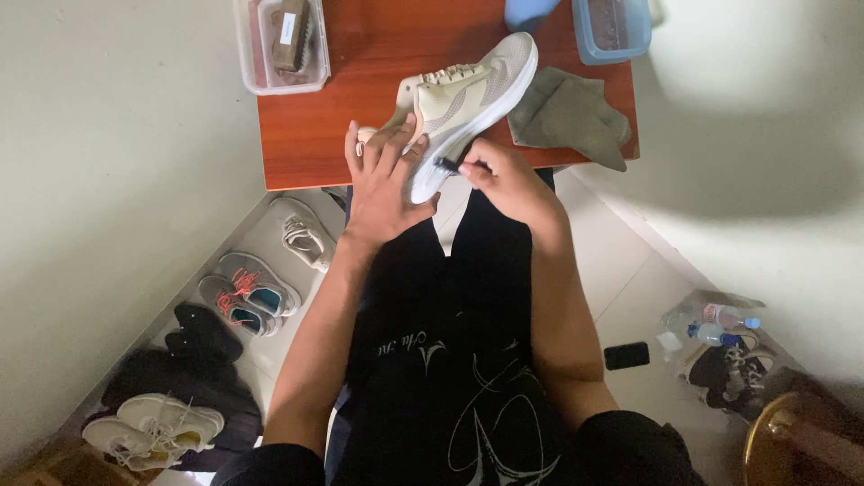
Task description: The person scrubs a white sneaker with a small brush, then wipes it with a cloth. The shoe is held on a wooden table while the person alternates between brushing and wiping to remove dirt.
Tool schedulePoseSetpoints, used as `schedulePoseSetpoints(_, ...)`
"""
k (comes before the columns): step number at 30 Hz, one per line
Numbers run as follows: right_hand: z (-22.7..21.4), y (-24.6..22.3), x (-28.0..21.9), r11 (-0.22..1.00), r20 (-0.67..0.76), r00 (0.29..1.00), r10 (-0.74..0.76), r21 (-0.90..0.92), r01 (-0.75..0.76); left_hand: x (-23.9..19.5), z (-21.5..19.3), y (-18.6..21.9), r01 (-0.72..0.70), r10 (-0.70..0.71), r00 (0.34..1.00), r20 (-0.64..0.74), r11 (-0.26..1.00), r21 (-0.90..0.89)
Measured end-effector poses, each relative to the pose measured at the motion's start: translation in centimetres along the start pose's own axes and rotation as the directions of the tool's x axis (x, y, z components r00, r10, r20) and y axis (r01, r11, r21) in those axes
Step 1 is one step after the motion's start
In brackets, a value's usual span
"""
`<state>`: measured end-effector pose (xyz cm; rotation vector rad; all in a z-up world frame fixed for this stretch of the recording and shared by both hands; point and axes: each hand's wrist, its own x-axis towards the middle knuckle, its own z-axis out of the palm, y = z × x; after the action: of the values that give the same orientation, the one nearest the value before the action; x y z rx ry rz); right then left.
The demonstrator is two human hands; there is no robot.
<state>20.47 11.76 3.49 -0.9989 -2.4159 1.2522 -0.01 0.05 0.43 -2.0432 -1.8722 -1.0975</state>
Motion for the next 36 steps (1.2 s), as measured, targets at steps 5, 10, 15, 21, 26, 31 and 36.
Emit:
schedulePoseSetpoints(5, -1.0, 0.9, 0.2, 0.986, -0.166, 0.979, 0.118, -0.097, -0.135, -0.2, 0.2, -0.1, -0.001, 0.001, 1.0, -0.016, 1.0, -0.003)
schedulePoseSetpoints(10, -0.1, -0.4, -0.3, 0.993, -0.177, 0.981, 0.083, -0.063, -0.095, 0.1, 0.1, 0.0, 0.001, -0.002, 1.0, -0.014, 1.0, -0.01)
schedulePoseSetpoints(15, 0.8, -2.0, -0.6, 1.0, -0.016, 1.0, -0.006, -0.001, 0.006, 0.1, 0.2, -0.2, 0.012, -0.013, 1.0, -0.028, 1.0, -0.024)
schedulePoseSetpoints(21, -0.2, -0.2, 0.8, 0.978, -0.257, 0.954, 0.154, -0.098, -0.184, 0.1, -0.3, 0.0, 0.033, -0.033, 0.999, -0.008, 0.999, -0.02)
schedulePoseSetpoints(26, 0.0, -2.5, 0.1, 0.98, -0.249, 0.956, 0.156, -0.083, -0.181, 0.1, -0.4, -0.3, 0.045, -0.045, 0.999, -0.004, 0.999, -0.027)
schedulePoseSetpoints(31, 0.1, -3.9, -0.1, 0.985, -0.06, 0.994, 0.096, -0.136, -0.103, 0.1, -0.7, -0.2, 0.035, -0.035, 0.999, 0.008, 0.999, -0.017)
schedulePoseSetpoints(36, -1.7, -2.7, 0.7, 0.978, -0.054, 0.982, 0.18, -0.101, -0.184, -0.1, -0.5, -0.3, 0.072, -0.071, 0.997, 0.027, 0.995, -0.075)
